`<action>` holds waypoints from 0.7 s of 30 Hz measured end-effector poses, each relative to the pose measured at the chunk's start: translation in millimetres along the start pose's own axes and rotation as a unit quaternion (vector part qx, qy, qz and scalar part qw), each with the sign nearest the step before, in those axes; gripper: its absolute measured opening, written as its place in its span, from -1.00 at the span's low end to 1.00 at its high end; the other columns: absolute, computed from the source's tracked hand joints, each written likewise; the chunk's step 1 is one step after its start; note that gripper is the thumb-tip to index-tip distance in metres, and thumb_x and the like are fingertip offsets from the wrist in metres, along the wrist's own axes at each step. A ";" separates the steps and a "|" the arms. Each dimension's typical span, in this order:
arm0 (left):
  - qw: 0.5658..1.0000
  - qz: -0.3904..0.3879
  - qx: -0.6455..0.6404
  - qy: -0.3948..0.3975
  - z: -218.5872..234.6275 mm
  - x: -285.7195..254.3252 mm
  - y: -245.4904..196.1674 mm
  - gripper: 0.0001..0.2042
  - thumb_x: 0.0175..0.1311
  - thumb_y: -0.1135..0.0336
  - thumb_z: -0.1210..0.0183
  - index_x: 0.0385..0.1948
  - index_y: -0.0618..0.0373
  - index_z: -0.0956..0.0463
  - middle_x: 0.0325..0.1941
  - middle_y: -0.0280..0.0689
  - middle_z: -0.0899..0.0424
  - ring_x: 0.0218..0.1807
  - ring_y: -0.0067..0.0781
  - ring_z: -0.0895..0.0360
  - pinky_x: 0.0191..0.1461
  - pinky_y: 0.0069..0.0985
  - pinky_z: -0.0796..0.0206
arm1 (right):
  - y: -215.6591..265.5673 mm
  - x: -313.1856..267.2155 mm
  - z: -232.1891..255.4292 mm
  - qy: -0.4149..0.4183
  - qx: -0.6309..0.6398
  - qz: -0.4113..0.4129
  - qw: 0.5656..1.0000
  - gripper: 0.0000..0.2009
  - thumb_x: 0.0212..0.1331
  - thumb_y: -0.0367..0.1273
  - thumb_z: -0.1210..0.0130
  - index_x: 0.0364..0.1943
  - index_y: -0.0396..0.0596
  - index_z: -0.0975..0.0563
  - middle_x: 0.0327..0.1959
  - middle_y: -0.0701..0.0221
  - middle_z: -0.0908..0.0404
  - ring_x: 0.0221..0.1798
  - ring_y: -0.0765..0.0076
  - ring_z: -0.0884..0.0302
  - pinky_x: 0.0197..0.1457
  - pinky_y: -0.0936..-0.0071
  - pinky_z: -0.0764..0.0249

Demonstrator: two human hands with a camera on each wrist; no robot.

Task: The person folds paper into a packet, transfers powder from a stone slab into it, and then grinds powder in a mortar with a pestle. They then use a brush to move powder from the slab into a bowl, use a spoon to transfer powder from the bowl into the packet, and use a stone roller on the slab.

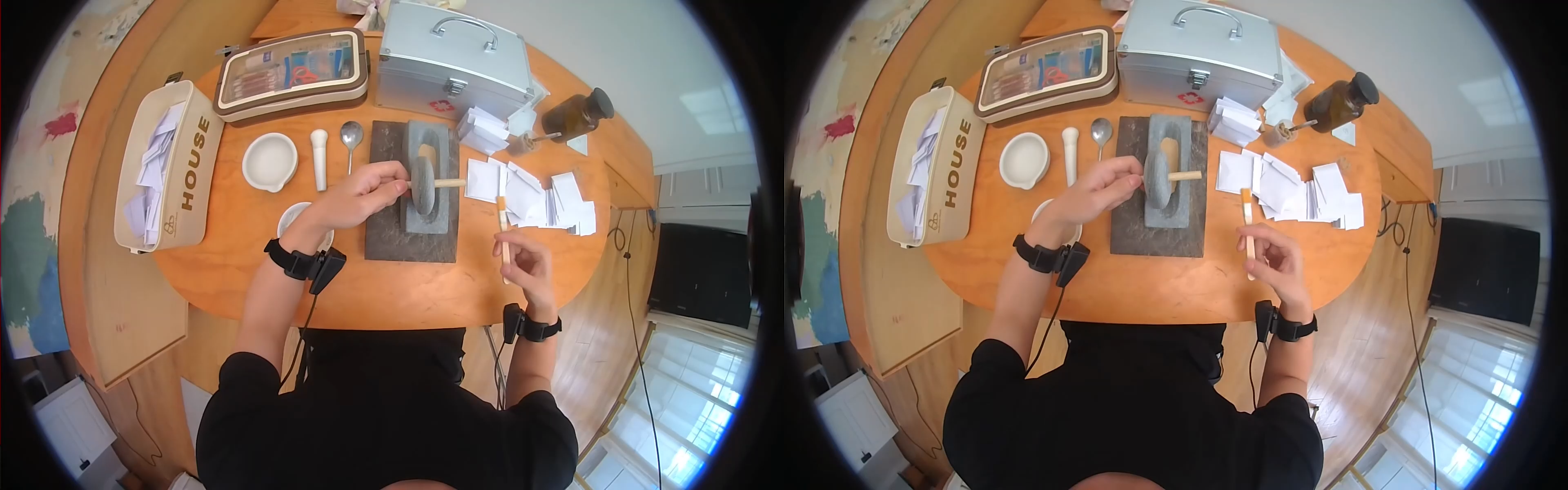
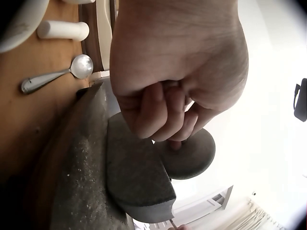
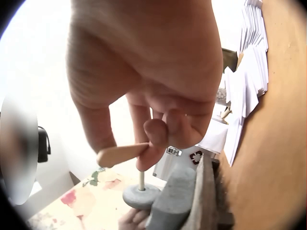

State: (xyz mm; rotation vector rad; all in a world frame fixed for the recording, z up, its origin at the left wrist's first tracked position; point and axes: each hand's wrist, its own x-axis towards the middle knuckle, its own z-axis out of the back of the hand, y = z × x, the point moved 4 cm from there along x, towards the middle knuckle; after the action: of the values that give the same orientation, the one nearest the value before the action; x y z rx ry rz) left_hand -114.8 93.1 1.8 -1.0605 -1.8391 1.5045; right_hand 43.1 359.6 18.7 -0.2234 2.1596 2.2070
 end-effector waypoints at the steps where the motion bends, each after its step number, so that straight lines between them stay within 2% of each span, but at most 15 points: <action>1: 1.000 -0.001 0.007 -0.002 -0.1 0.2 1.7 -0.83 0.50 0.29 0.04 -0.26 0.16 -0.43 -0.59 -0.59 -0.21 -0.55 -0.78 -0.07 -0.49 -0.67 0.10 | 13.1 -0.9 -2.8 0.029 0.026 0.035 0.999 -0.45 -0.07 -0.46 -0.38 0.13 -0.16 -0.53 -0.24 0.49 -0.50 -0.33 0.69 -0.31 -0.28 0.69 -0.19; 4: 1.000 0.007 0.011 -0.005 -3.7 -1.5 -0.4 -0.84 0.50 0.29 0.03 -0.24 0.17 -0.44 -0.58 -0.58 -0.23 -0.53 -0.78 -0.08 -0.47 -0.66 0.08 | 39.2 3.5 -14.8 0.031 0.059 0.062 0.996 -0.41 -0.11 -0.43 -0.43 0.12 -0.22 -0.52 -0.17 0.46 -0.49 -0.31 0.70 -0.30 -0.29 0.69 -0.18; 7: 1.000 0.011 0.008 -0.003 -1.7 -0.7 1.6 -0.84 0.50 0.29 0.04 -0.24 0.16 -0.44 -0.56 -0.58 -0.25 -0.52 -0.77 -0.09 -0.46 -0.67 0.07 | 55.6 15.0 -13.7 -0.032 -0.029 0.114 0.993 -0.58 0.07 -0.40 -0.33 0.03 -0.26 -0.56 -0.24 0.42 -0.53 -0.36 0.68 -0.31 -0.33 0.70 -0.17; 10: 1.000 0.011 0.007 0.006 -0.5 -0.8 2.3 -0.84 0.50 0.29 0.04 -0.23 0.16 -0.44 -0.54 -0.58 -0.29 -0.51 -0.78 -0.09 -0.45 -0.67 0.06 | 61.6 33.0 1.5 -0.137 -0.063 0.091 0.984 -0.79 0.27 -0.41 -0.15 -0.10 -0.26 -0.61 -0.38 0.41 -0.56 -0.43 0.65 -0.33 -0.37 0.68 -0.19; 11: 1.000 0.010 0.009 0.010 -0.6 -0.4 0.6 -0.84 0.50 0.29 0.04 -0.23 0.16 -0.45 -0.53 -0.58 -0.30 -0.51 -0.78 -0.09 -0.45 -0.67 0.06 | 65.8 41.2 -1.7 -0.192 -0.097 0.153 0.964 -0.80 0.39 -0.42 0.00 -0.20 -0.27 -0.62 -0.50 0.42 -0.55 -0.50 0.62 -0.35 -0.41 0.65 -0.24; 14: 1.000 0.007 0.008 0.011 -3.7 0.0 -2.7 -0.83 0.51 0.24 0.02 -0.24 0.10 -0.44 -0.56 -0.61 -0.19 -0.52 -0.80 -0.08 -0.48 -0.70 0.12 | 73.4 61.0 -12.2 -0.196 -0.007 0.232 0.953 -0.80 0.38 -0.41 -0.03 -0.22 -0.28 -0.62 -0.49 0.41 -0.57 -0.50 0.60 -0.39 -0.42 0.62 -0.28; 17: 1.000 0.016 0.003 0.010 0.0 0.6 1.8 -0.84 0.50 0.28 0.02 -0.22 0.16 -0.45 -0.44 -0.55 -0.43 -0.47 -0.79 -0.15 -0.43 -0.69 0.00 | 79.7 76.8 -32.5 -0.081 0.067 0.180 0.978 -0.86 0.34 -0.45 -0.06 -0.26 -0.26 -0.59 -0.47 0.35 -0.61 -0.46 0.53 -0.53 -0.37 0.61 -0.38; 18: 1.000 0.014 0.002 0.011 0.4 0.6 1.8 -0.84 0.50 0.28 0.02 -0.22 0.16 -0.45 -0.41 -0.54 -0.44 -0.45 -0.79 -0.16 -0.41 -0.70 -0.02 | 81.2 82.2 -40.4 -0.043 0.082 0.164 0.982 -0.87 0.33 -0.46 -0.07 -0.26 -0.26 -0.58 -0.47 0.34 -0.62 -0.44 0.51 -0.56 -0.35 0.61 -0.40; 19: 1.000 0.013 0.001 0.011 -0.1 0.5 1.9 -0.84 0.50 0.28 0.02 -0.22 0.16 -0.45 -0.39 -0.54 -0.46 -0.44 -0.79 -0.17 -0.40 -0.70 -0.03 | 81.5 86.7 -47.6 -0.022 0.097 0.137 0.986 -0.89 0.32 -0.46 -0.09 -0.27 -0.26 -0.57 -0.48 0.33 -0.63 -0.40 0.48 -0.61 -0.31 0.60 -0.44; 21: 1.000 0.009 0.000 0.014 -0.1 0.9 2.7 -0.84 0.50 0.28 0.02 -0.21 0.16 -0.45 -0.35 -0.53 -0.48 -0.41 -0.78 -0.19 -0.37 -0.70 -0.06 | 82.6 98.1 -55.9 -0.013 0.036 0.122 0.992 -0.87 0.33 -0.44 -0.10 -0.27 -0.26 -0.57 -0.47 0.33 -0.64 -0.38 0.50 -0.61 -0.28 0.60 -0.45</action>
State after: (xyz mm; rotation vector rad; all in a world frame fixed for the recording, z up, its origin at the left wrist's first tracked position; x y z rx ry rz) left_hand -114.6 94.1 -0.8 -1.0963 -1.8143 1.4929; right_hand -60.9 295.0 86.4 0.0782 2.3604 2.2277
